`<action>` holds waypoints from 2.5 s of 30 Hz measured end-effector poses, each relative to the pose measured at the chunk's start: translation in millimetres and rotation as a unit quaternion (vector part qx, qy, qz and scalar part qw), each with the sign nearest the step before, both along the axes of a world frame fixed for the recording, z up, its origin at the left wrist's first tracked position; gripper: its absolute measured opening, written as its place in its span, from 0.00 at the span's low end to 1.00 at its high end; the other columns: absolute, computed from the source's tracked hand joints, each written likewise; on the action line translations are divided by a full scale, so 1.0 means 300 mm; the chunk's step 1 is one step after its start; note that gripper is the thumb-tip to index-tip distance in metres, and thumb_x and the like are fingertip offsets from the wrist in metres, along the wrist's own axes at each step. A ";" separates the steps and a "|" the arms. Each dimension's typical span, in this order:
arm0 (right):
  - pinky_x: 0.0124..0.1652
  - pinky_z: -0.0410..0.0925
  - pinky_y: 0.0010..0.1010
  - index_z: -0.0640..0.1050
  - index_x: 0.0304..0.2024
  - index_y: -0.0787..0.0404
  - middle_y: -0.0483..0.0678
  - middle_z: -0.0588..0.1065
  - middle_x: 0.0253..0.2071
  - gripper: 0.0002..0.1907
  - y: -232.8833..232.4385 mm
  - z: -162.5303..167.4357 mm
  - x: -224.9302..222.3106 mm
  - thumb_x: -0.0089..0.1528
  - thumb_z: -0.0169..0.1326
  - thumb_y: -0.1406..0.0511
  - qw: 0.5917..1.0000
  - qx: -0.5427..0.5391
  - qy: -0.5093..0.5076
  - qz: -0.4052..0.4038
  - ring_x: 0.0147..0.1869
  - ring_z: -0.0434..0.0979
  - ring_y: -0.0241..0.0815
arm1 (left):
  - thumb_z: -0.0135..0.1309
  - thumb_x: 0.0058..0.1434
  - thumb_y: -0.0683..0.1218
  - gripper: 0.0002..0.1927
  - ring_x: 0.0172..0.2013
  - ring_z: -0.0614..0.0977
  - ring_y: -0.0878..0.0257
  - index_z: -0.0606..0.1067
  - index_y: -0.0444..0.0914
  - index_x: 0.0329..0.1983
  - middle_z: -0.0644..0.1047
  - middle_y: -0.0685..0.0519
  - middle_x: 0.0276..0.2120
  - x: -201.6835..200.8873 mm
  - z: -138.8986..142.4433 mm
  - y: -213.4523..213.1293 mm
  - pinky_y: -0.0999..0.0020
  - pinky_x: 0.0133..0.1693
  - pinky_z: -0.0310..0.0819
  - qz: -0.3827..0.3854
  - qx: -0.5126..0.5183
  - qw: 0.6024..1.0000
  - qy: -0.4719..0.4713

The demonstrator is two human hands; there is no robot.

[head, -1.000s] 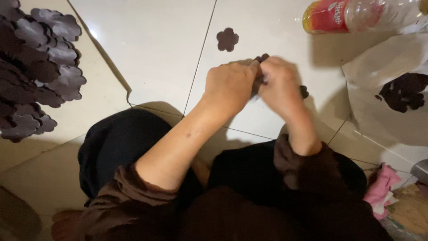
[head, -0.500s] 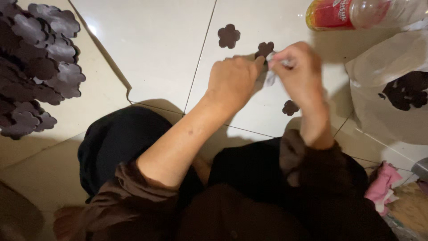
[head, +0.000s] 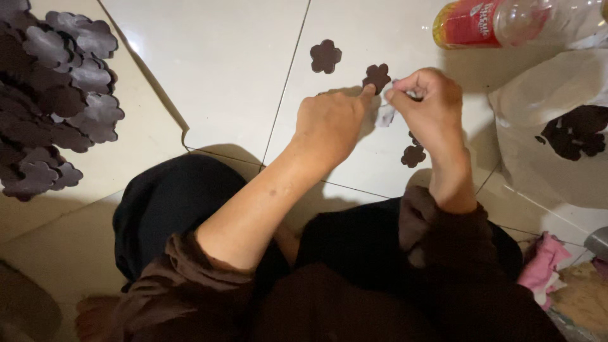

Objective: The person sits on the floor and wipes several small, dark, flower-shaped decorative pieces with a white cloth. They pick up each piece, rub it with the cloth, and place it back on the floor, repeating the process for multiple items.

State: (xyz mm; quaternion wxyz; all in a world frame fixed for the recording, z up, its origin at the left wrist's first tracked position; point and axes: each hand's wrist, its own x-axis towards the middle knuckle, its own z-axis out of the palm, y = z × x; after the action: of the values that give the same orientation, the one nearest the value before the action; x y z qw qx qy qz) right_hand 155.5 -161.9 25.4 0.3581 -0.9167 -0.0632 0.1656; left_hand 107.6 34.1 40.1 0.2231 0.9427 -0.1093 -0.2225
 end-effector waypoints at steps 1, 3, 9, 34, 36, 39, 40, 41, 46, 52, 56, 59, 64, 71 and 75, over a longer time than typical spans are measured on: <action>0.36 0.67 0.29 0.81 0.37 0.63 0.50 0.76 0.35 0.06 0.001 0.002 0.000 0.60 0.67 0.69 1.000 -0.001 0.014 -0.013 0.35 0.72 0.39 | 0.54 0.55 0.40 0.35 0.33 0.85 0.56 0.67 0.45 0.69 0.82 0.52 0.31 -0.002 -0.002 -0.001 0.62 0.29 0.77 0.006 -0.001 1.000 -0.011; 0.36 0.67 0.29 0.81 0.37 0.65 0.50 0.77 0.36 0.07 0.006 0.001 -0.002 0.61 0.67 0.70 0.999 -0.018 -0.038 0.031 0.35 0.72 0.39 | 0.54 0.57 0.41 0.33 0.34 0.85 0.56 0.69 0.45 0.68 0.82 0.52 0.31 -0.007 -0.004 -0.005 0.62 0.29 0.77 0.015 -0.004 0.999 -0.028; 0.39 0.71 0.26 0.78 0.35 0.66 0.49 0.76 0.38 0.08 0.018 -0.015 -0.002 0.62 0.66 0.71 0.999 0.006 -0.042 0.024 0.39 0.77 0.37 | 0.54 0.54 0.40 0.34 0.32 0.85 0.55 0.69 0.44 0.67 0.81 0.52 0.30 -0.003 -0.002 -0.008 0.62 0.28 0.77 0.011 -0.005 1.000 -0.021; 0.40 0.72 0.28 0.78 0.34 0.68 0.53 0.79 0.36 0.07 0.030 -0.048 -0.020 0.60 0.66 0.74 0.997 0.006 -0.070 0.028 0.39 0.78 0.36 | 0.53 0.57 0.39 0.32 0.31 0.84 0.55 0.69 0.42 0.68 0.81 0.52 0.30 -0.015 -0.011 -0.017 0.61 0.27 0.77 0.022 -0.021 0.999 -0.041; 0.39 0.72 0.27 0.78 0.34 0.67 0.51 0.79 0.35 0.06 0.033 -0.050 -0.014 0.61 0.64 0.72 0.999 0.027 -0.021 -0.002 0.38 0.79 0.35 | 0.53 0.56 0.38 0.32 0.32 0.84 0.56 0.69 0.42 0.67 0.81 0.52 0.33 -0.012 -0.016 -0.017 0.62 0.27 0.77 0.034 -0.033 0.997 -0.061; 0.41 0.73 0.27 0.78 0.34 0.66 0.50 0.80 0.35 0.05 0.022 -0.038 0.007 0.61 0.64 0.72 1.000 0.020 -0.013 0.000 0.39 0.81 0.35 | 0.53 0.55 0.39 0.35 0.32 0.84 0.55 0.67 0.42 0.69 0.81 0.50 0.30 -0.002 -0.019 -0.018 0.61 0.27 0.78 0.002 -0.016 1.000 0.003; 0.42 0.74 0.26 0.79 0.35 0.66 0.49 0.81 0.35 0.05 0.016 -0.029 0.006 0.60 0.64 0.72 1.000 0.009 -0.017 0.005 0.39 0.82 0.34 | 0.53 0.54 0.39 0.35 0.32 0.84 0.55 0.67 0.43 0.69 0.81 0.51 0.30 -0.002 -0.018 -0.020 0.62 0.28 0.78 0.006 -0.013 1.000 -0.002; 0.42 0.73 0.27 0.79 0.35 0.67 0.51 0.81 0.36 0.05 0.010 -0.021 0.005 0.61 0.64 0.73 0.999 -0.006 -0.046 0.020 0.40 0.81 0.35 | 0.54 0.53 0.40 0.36 0.33 0.84 0.54 0.66 0.43 0.69 0.81 0.51 0.30 -0.001 -0.016 -0.023 0.62 0.29 0.78 0.009 -0.009 1.000 -0.008; 0.34 0.73 0.25 0.76 0.35 0.64 0.45 0.80 0.35 0.06 0.015 -0.007 0.000 0.62 0.62 0.70 0.979 0.131 0.116 -0.106 0.34 0.82 0.33 | 0.53 0.55 0.39 0.34 0.33 0.84 0.54 0.67 0.43 0.69 0.82 0.50 0.32 -0.004 -0.010 -0.025 0.61 0.29 0.78 0.017 -0.011 1.000 0.003; 0.38 0.70 0.25 0.78 0.35 0.68 0.49 0.77 0.35 0.07 0.024 -0.026 0.001 0.63 0.65 0.73 0.999 0.047 0.001 0.006 0.38 0.76 0.32 | 0.53 0.55 0.39 0.35 0.32 0.84 0.54 0.67 0.43 0.69 0.81 0.51 0.28 0.005 0.006 -0.018 0.61 0.28 0.78 0.013 -0.013 1.000 0.007; 0.39 0.71 0.23 0.78 0.35 0.66 0.46 0.79 0.36 0.06 -0.006 -0.015 0.015 0.61 0.64 0.72 1.000 0.011 -0.009 -0.012 0.38 0.78 0.31 | 0.53 0.54 0.39 0.34 0.32 0.84 0.55 0.68 0.43 0.68 0.81 0.51 0.29 0.006 0.009 -0.016 0.61 0.28 0.77 0.019 -0.020 1.000 -0.003; 0.36 0.68 0.26 0.79 0.36 0.66 0.48 0.77 0.36 0.06 -0.008 -0.012 0.000 0.61 0.66 0.72 0.999 -0.018 -0.044 0.005 0.36 0.74 0.35 | 0.53 0.55 0.39 0.34 0.31 0.84 0.55 0.67 0.42 0.68 0.81 0.51 0.29 -0.005 -0.001 -0.024 0.61 0.28 0.77 0.012 -0.015 1.000 0.002; 0.37 0.68 0.27 0.78 0.36 0.64 0.48 0.75 0.38 0.08 0.012 -0.018 -0.005 0.64 0.67 0.70 0.999 -0.003 -0.039 0.032 0.37 0.74 0.36 | 0.54 0.54 0.40 0.33 0.32 0.84 0.55 0.69 0.41 0.66 0.82 0.52 0.31 -0.016 -0.026 -0.028 0.62 0.28 0.77 0.029 -0.026 0.998 -0.058; 0.37 0.71 0.26 0.79 0.38 0.64 0.48 0.75 0.40 0.06 -0.019 0.007 0.016 0.61 0.65 0.72 0.999 0.023 -0.034 -0.016 0.39 0.77 0.36 | 0.53 0.53 0.39 0.35 0.28 0.84 0.54 0.68 0.42 0.67 0.81 0.51 0.25 -0.008 -0.015 -0.033 0.62 0.24 0.76 0.022 -0.018 1.000 -0.007; 0.36 0.72 0.27 0.77 0.40 0.66 0.50 0.73 0.44 0.08 0.019 -0.016 -0.008 0.66 0.65 0.74 0.992 0.080 -0.089 0.050 0.40 0.77 0.40 | 0.53 0.56 0.39 0.32 0.28 0.84 0.54 0.69 0.40 0.67 0.81 0.51 0.26 -0.011 -0.007 -0.030 0.61 0.24 0.75 0.023 -0.026 0.999 -0.024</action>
State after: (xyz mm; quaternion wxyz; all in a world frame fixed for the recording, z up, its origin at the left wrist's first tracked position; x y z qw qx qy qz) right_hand 153.1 -156.3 20.5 0.4143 -0.8920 -0.1537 0.0953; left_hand 104.2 25.2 37.9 0.2500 0.9439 -0.0986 -0.1921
